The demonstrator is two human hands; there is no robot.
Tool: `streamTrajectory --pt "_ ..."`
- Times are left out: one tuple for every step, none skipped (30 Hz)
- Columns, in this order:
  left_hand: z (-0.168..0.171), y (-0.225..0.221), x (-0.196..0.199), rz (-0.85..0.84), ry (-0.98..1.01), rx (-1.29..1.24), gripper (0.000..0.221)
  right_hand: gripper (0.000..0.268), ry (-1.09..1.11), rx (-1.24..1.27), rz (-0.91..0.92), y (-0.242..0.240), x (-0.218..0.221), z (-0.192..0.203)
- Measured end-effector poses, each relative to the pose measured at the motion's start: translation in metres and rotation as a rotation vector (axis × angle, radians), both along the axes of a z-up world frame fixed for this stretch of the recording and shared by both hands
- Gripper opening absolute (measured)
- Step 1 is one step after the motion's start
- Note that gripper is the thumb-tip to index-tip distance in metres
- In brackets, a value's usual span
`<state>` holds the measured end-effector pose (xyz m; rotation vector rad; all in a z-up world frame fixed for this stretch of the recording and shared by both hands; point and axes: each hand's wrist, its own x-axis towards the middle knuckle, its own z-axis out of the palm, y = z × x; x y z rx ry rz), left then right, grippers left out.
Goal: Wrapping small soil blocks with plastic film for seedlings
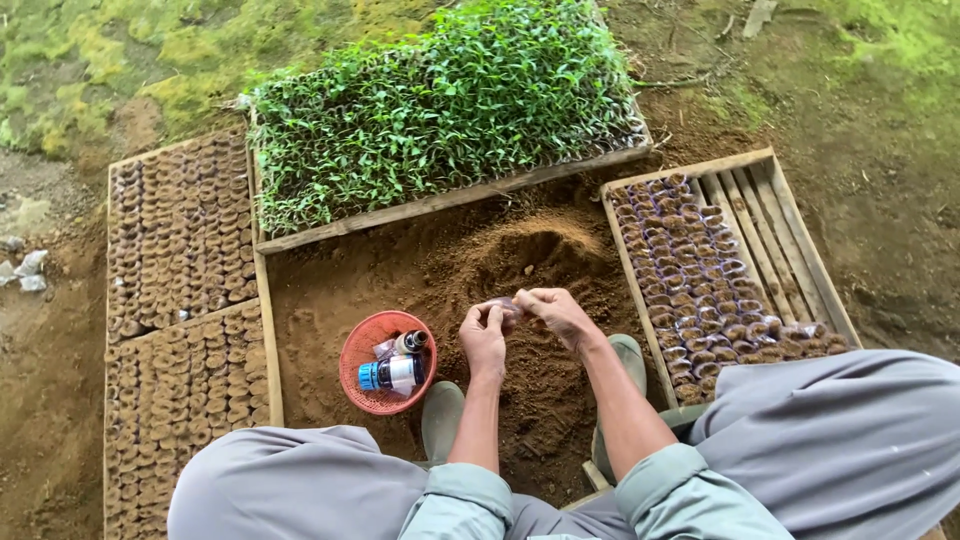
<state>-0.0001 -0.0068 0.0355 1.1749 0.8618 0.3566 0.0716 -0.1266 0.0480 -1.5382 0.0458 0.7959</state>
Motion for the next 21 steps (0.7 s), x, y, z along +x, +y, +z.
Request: streamTrajectory --pt "-0.003 -0.001 0.0 -0.006 0.001 0.002 0.006 0.032 0.001 0.002 -0.006 -0.001 -0.001 0.004" --pt "-0.007 -0.001 -0.001 -0.009 0.023 0.038 0.005 0.022 -0.029 0.023 0.035 -0.001 -0.001 0.009" --pt "-0.01 -0.001 -0.002 -0.011 0.045 0.074 0.004 0.015 -0.059 0.043 0.077 -0.001 -0.002 0.013" --pt "-0.01 -0.002 -0.002 -0.012 0.047 0.074 0.004 0.015 -0.057 0.044 0.076 -0.002 -0.001 0.004" --pt "-0.01 -0.003 -0.002 -0.011 0.046 0.081 0.004 0.011 -0.057 0.043 0.035 -0.002 0.0 -0.005" --pt "-0.01 -0.002 -0.002 -0.008 0.044 0.087 0.005 0.008 -0.057 0.042 -0.004 -0.002 0.002 -0.014" --pt "-0.014 0.0 -0.002 -0.007 0.045 0.087 0.005 0.008 -0.056 0.043 -0.004 -0.001 0.003 -0.017" --pt "-0.018 0.002 -0.002 0.006 0.037 0.049 0.009 0.009 -0.016 0.06 -0.041 -0.001 0.004 -0.02" --pt "-0.022 0.005 -0.002 0.018 0.028 0.012 0.014 0.011 0.025 0.076 -0.078 -0.001 0.004 -0.024" --pt "-0.027 0.004 -0.003 0.019 0.028 0.011 0.014 0.011 0.025 0.076 -0.077 0.0 0.005 -0.034" --pt "-0.032 0.003 -0.004 0.007 0.023 -0.021 0.018 0.01 0.037 0.082 -0.139 0.0 0.005 -0.043" --pt "-0.037 0.003 -0.005 -0.005 0.018 -0.053 0.023 0.009 0.05 0.089 -0.201 0.0 0.005 -0.053" --pt "-0.033 0.0 -0.006 -0.004 0.018 -0.053 0.023 0.009 0.051 0.089 -0.2 0.001 0.003 -0.05" --pt "-0.03 -0.004 -0.008 -0.056 0.023 -0.036 0.016 0.009 0.078 0.089 -0.241 0.001 0.001 -0.047" --pt "-0.027 -0.007 -0.009 -0.109 0.028 -0.019 0.017 0.009 0.104 0.088 -0.282 0.001 -0.001 -0.044" --pt "-0.025 -0.008 -0.009 -0.112 0.027 -0.022 0.017 0.009 0.103 0.086 -0.285 0.002 -0.003 -0.05" --pt "-0.023 -0.009 -0.009 -0.1 0.014 0.014 0.013 0.009 0.143 0.1 -0.287 0.002 -0.005 -0.055" --pt "-0.022 -0.011 -0.009 -0.089 0.001 0.049 0.01 0.01 0.182 0.113 -0.289 0.002 -0.007 -0.06" --pt "-0.028 -0.008 -0.007 -0.091 0.001 0.044 0.01 0.01 0.181 0.109 -0.292 0.002 -0.01 -0.062" --pt "-0.034 -0.005 -0.007 -0.069 -0.001 0.064 0.009 0.011 0.202 0.114 -0.279 0.003 -0.014 -0.064" --pt "-0.04 0.0 -0.007 -0.047 -0.002 0.083 0.008 0.012 0.224 0.118 -0.266 0.004 -0.018 -0.066"
